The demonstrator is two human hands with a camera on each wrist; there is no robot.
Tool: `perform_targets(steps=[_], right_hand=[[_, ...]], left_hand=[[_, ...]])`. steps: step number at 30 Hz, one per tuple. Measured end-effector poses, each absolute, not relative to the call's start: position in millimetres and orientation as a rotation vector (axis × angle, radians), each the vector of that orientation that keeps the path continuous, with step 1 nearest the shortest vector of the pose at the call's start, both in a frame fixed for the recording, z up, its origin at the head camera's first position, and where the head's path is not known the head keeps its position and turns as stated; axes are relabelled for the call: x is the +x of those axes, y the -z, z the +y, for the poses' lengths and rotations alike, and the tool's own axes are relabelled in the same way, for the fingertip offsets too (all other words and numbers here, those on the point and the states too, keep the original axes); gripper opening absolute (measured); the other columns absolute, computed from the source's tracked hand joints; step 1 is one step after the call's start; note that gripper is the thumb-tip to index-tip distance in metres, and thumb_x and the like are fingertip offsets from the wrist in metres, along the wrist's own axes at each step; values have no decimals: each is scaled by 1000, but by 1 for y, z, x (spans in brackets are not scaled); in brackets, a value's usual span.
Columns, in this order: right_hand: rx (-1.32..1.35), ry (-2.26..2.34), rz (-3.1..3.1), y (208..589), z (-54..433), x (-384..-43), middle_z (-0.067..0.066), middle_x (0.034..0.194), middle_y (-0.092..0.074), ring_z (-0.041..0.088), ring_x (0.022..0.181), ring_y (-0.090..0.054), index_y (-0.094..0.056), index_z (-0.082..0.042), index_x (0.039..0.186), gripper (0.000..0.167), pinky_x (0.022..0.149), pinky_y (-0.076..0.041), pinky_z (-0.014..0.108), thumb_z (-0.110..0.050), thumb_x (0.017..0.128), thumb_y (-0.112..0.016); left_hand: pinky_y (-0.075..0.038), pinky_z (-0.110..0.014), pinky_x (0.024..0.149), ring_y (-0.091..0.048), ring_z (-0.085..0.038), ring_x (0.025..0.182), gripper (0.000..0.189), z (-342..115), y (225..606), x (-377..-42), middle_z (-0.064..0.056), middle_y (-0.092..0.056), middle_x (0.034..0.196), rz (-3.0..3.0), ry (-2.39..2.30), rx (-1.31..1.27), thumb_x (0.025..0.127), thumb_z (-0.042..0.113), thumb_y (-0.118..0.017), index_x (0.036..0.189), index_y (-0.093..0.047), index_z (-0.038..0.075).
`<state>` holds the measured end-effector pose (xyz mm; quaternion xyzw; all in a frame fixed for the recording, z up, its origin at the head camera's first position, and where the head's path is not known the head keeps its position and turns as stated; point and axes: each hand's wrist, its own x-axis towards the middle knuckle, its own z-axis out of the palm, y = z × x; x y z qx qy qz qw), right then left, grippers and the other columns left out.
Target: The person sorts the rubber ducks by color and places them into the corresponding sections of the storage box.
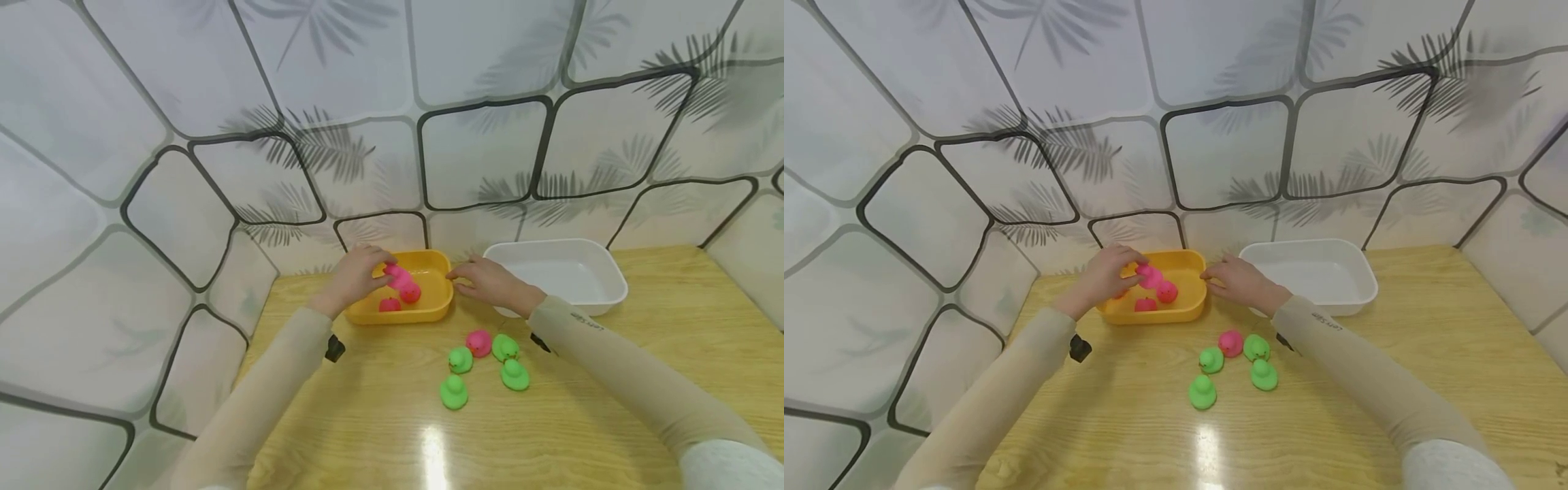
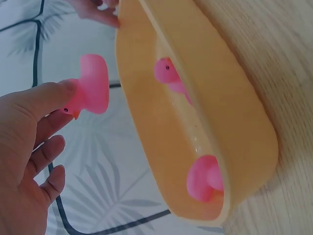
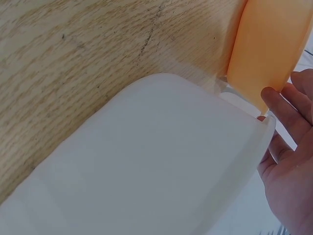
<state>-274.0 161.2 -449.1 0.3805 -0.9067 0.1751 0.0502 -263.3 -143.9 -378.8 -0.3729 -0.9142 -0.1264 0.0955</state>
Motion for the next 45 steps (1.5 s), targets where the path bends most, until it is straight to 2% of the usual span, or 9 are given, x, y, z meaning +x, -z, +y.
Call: perform_targets(steps=[11,16,27,35,45], right_hand=[[1147,-537,-2780,450,161,-273,13,115,-77,33,99,-65,-75,0,119,25,91,-52,49,-12,98,-71],[1167,-558,-2760,453,159,-273,13,115,-77,33,103,-68,-75,1,119,25,95,-51,51,-11,97,-72],[1165,-565,-2762,453,156,-271,13,116,-76,35,103,-64,-75,1,120,27,91,-51,51,-13,97,-72],[1165,-547,-2763,450,156,-272,14,116,-76,35,103,-65,-75,0,120,27,91,-52,50,-13,97,-72],[1138,-554,-2798,450,162,-275,14,118,-76,35,103,-63,-74,0,122,28,91,-51,50,-13,98,-71]], left_hand=[[-52,-46,98,-62,-33,106,27,-159,394,-287,-13,-73,109,-2838,406,-919,94,17,-79,116,-76,1],[-50,-49,99,-62,-33,107,26,-167,403,-291,-11,-75,111,-2904,408,-838,96,20,-78,116,-76,3],[-45,-58,101,-59,-33,111,27,-171,409,-297,-9,-76,115,-2984,404,-728,97,23,-76,119,-75,6],[-39,-63,104,-58,-35,124,34,-170,409,-296,-9,-74,121,-3056,421,-664,97,21,-75,128,-72,7],[-43,-61,103,-64,-34,115,29,-165,411,-289,-8,-77,114,-2958,470,-754,97,24,-77,121,-75,7]])
